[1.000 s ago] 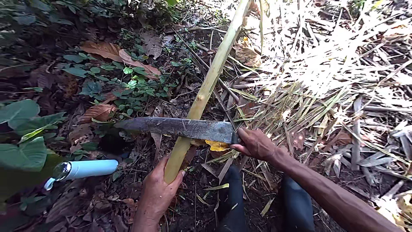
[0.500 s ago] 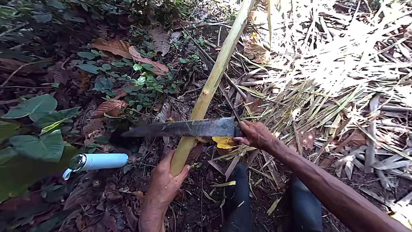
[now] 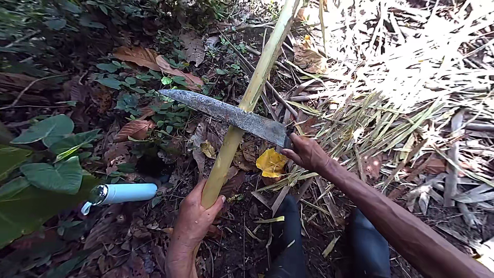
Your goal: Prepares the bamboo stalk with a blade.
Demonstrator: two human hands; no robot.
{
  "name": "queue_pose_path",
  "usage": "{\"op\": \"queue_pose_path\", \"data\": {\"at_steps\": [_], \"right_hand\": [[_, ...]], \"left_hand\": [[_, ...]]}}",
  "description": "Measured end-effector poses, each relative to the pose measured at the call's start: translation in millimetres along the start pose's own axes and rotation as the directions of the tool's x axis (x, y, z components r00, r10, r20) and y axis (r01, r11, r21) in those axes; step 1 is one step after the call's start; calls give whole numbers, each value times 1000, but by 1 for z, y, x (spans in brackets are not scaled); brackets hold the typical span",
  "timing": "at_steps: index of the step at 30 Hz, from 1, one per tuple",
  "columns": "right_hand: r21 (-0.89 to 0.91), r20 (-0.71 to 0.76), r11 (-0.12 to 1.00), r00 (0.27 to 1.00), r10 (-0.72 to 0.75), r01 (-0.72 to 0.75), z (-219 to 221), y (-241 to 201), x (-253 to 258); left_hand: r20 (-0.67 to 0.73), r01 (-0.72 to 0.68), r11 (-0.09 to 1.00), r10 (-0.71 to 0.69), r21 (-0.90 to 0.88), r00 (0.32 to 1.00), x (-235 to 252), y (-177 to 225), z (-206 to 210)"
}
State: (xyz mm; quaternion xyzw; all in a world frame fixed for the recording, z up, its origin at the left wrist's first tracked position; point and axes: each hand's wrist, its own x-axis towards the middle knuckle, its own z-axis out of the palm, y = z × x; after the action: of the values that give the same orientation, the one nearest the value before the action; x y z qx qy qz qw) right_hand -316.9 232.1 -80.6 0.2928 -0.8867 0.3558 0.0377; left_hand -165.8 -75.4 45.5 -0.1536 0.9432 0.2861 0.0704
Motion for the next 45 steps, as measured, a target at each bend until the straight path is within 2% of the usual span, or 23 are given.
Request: {"op": "queue_pose_path", "data": {"at_steps": [4,9,15,20,22,25,26,27,29,31,33,36,37,38,39,41,42,43,45], "right_hand": [[-50,-18,997,998,-65,64,0,-1,1],[-27,-74,991,989,125,-127,-16,20,15],[-104,39,992,997,-61,65,-8,0,0],[24,-113,982,975,189,-188,-15,25,9],[6,-104,989,983,150,-150,-23,27,9],[-108,-29,994,999,-14,11,-28,23,10],[-100,-10,995,1000,-20,19,-28,26,13],[-72,-22,997,999,26,-28,-28,33,17],[19,-87,972,968,233,-233,-35,48,30],[52,-140,944,934,329,-325,-44,58,38],[21,-119,958,950,288,-288,-49,52,35],[-86,-13,994,998,62,-62,-45,42,34],[-101,-13,994,999,38,-39,-43,44,38],[-84,-40,992,995,87,-90,-43,51,42],[-36,-77,977,975,208,-211,-46,59,49],[94,-130,879,870,476,-467,-62,73,66],[127,-133,840,830,542,-528,-70,77,69],[123,-141,833,821,553,-540,-76,78,67],[71,-139,899,888,438,-432,-76,72,57]], "left_hand": [[13,19,1000,-19,-6,1000,-2,2,0],[13,22,1000,-21,-14,1000,-2,-1,1],[6,8,1000,-8,6,1000,-3,0,2],[5,12,1000,-12,3,1000,-1,2,0],[-1,-4,1000,4,22,1000,-1,2,-1],[-11,-25,999,25,38,1000,-4,4,2],[-6,-28,999,29,39,1000,-5,4,3],[-10,-28,999,28,38,1000,-5,5,3],[-9,-10,1000,10,23,1000,-4,4,3],[-7,-6,1000,6,11,1000,-3,1,2],[-6,-11,1000,11,2,1000,-2,0,1],[-14,-18,1000,18,17,1000,-5,3,4],[-14,-22,1000,23,21,1000,-6,4,5],[-14,-26,999,26,23,1000,-7,4,5],[-16,-29,999,30,22,999,-7,3,6],[-15,-27,1000,28,14,1000,-7,4,5],[-12,-28,999,28,16,1000,-6,5,4],[-7,-31,999,31,23,999,-4,5,4],[-3,-25,999,26,29,1000,-4,6,5]]}}
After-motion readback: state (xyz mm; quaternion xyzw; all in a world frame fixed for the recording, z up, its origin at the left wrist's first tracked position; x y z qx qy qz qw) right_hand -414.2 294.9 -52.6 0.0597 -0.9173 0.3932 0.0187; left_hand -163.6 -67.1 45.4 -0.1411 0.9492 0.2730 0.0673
